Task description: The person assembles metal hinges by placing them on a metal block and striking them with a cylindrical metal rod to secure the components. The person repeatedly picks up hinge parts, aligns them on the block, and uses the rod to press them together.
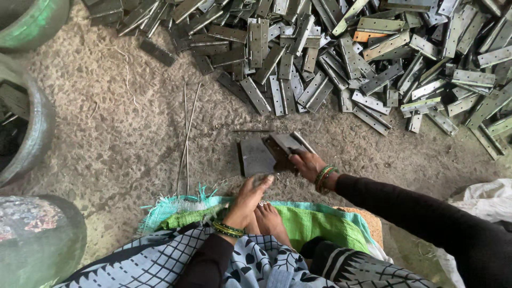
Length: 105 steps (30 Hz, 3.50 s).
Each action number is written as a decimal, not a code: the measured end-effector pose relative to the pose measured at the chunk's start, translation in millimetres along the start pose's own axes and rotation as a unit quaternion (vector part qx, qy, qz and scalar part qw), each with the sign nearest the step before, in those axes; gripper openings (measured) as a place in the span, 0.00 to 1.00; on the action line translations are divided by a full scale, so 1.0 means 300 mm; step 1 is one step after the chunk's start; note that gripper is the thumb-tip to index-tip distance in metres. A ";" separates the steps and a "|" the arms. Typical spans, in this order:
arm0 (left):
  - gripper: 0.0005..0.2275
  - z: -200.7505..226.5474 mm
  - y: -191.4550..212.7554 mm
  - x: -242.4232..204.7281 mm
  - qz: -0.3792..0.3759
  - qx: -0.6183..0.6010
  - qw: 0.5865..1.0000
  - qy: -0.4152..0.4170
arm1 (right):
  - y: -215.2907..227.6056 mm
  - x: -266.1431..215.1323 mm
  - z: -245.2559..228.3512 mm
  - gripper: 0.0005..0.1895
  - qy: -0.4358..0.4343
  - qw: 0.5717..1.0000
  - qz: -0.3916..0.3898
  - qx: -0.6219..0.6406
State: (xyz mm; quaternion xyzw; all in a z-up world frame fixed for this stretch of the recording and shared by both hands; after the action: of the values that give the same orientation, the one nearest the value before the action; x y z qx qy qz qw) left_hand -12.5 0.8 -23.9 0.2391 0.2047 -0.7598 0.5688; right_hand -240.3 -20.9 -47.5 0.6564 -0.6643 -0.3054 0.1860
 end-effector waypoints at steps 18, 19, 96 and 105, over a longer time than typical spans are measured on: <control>0.14 0.033 0.086 0.024 0.029 -0.307 0.951 0.013 | 0.317 0.420 -0.061 0.24 0.153 0.814 0.084 -0.554; 0.13 0.047 0.078 0.017 0.022 -0.322 0.947 0.003 | 0.341 0.425 -0.031 0.22 0.184 0.811 0.117 -0.543; 0.21 -0.003 0.100 0.015 0.045 -0.063 0.974 -0.212 | 0.034 0.033 -0.414 0.12 0.073 0.966 -0.054 -0.242; 0.17 -0.079 0.101 0.061 0.097 -0.340 0.923 0.150 | 0.119 0.079 -0.144 0.19 0.124 0.905 -0.096 -0.395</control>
State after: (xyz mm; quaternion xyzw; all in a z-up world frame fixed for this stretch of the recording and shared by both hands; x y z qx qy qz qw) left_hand 15.5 -7.5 -55.1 0.1613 0.5100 -0.5408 0.6492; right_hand -241.1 -53.1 4.2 0.6227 -0.3947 -0.4747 0.4806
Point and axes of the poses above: each hand's wrist, its own x-axis towards the middle knuckle, its own y-axis out of the back of the hand, z = x × y, the point moved 7 cm from there along x, towards the middle knuckle, and after that the axes turned 9 degrees about z, right-handed, at the moved point
